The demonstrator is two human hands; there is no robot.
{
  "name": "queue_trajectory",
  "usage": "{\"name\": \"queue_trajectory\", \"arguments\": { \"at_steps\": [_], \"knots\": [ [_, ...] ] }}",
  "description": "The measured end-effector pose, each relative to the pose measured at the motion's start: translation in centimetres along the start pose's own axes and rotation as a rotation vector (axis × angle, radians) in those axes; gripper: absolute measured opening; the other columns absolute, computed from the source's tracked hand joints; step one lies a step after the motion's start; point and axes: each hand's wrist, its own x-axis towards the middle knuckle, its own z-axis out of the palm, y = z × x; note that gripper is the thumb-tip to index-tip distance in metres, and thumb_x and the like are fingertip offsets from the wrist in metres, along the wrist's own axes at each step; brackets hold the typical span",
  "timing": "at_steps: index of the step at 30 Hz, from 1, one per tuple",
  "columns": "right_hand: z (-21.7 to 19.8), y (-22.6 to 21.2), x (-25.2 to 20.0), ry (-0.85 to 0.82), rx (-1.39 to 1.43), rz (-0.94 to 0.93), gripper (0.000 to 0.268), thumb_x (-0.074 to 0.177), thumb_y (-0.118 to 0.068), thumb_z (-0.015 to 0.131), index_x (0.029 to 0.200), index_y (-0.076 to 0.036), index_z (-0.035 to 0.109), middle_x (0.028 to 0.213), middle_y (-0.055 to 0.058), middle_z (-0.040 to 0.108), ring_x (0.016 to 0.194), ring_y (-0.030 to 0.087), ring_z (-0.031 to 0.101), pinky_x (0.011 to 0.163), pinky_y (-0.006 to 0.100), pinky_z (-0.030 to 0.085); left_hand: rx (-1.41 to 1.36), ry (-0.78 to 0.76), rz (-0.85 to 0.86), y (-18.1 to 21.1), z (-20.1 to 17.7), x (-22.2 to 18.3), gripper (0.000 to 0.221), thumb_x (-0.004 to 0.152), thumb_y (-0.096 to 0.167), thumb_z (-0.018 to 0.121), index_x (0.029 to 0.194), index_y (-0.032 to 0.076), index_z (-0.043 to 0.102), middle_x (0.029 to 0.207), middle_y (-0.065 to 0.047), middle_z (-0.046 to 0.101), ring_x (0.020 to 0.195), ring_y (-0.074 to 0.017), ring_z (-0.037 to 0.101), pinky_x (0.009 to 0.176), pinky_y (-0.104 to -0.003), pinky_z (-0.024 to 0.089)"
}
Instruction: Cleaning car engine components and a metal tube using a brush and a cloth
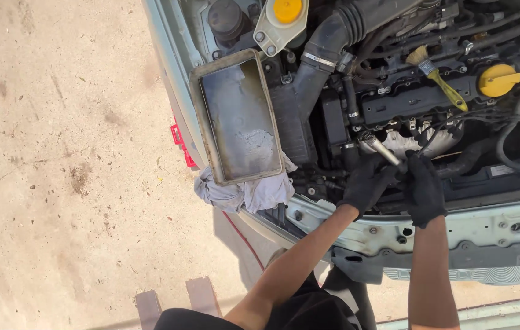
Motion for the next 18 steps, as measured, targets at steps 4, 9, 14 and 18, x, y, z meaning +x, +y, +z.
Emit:
{"name": "queue_trajectory", "arguments": {
  "at_steps": [4,9,14,18],
  "knots": [
    [-3.0,2.8,3.8,-0.071,0.026,-0.015,0.028,0.104,-0.030,0.069,0.130,-0.021,0.067,0.097,0.010,0.071,0.083,0.021,0.075,0.071,0.032,0.065,0.105,-0.010,0.066,1.6,-2.2,-3.6,0.053,0.101,0.058,0.054,0.141,0.023,0.057,0.129,-0.022,0.065,0.126,-0.0509,0.057,0.101,-0.067,0.051],
    [-2.1,2.7,3.4,-0.191,0.257,0.000,0.025,0.107,-0.019,0.063,0.128,-0.005,0.065,0.098,0.015,0.071,0.083,0.024,0.076,0.080,0.037,0.066,-0.329,0.667,-0.231,0.8,-7.8,-9.8,0.036,0.101,0.051,0.056,0.121,0.021,0.059,0.089,-0.008,0.072,0.070,-0.0190,0.064,0.035,-0.026,0.051],
    [-3.2,3.6,4.9,-0.314,0.234,0.040,0.021,0.109,-0.026,0.059,0.123,-0.011,0.065,0.090,0.011,0.070,0.077,0.022,0.072,0.072,0.033,0.061,-0.460,1.023,-0.078,4.0,-14.8,-12.0,0.075,0.099,0.053,0.059,0.150,0.003,0.034,0.104,-0.017,0.073,0.068,-0.0195,0.071,0.048,-0.024,0.054],
    [-4.9,5.0,7.0,-0.352,0.247,0.057,0.020,0.108,-0.025,0.058,0.123,-0.014,0.065,0.090,0.011,0.069,0.076,0.024,0.070,0.075,0.039,0.060,-0.333,0.990,-0.120,3.3,-18.7,-9.4,0.092,0.093,0.057,0.065,0.146,-0.007,0.025,0.091,-0.021,0.075,0.056,-0.0243,0.072,0.042,-0.031,0.060]
  ]
}}
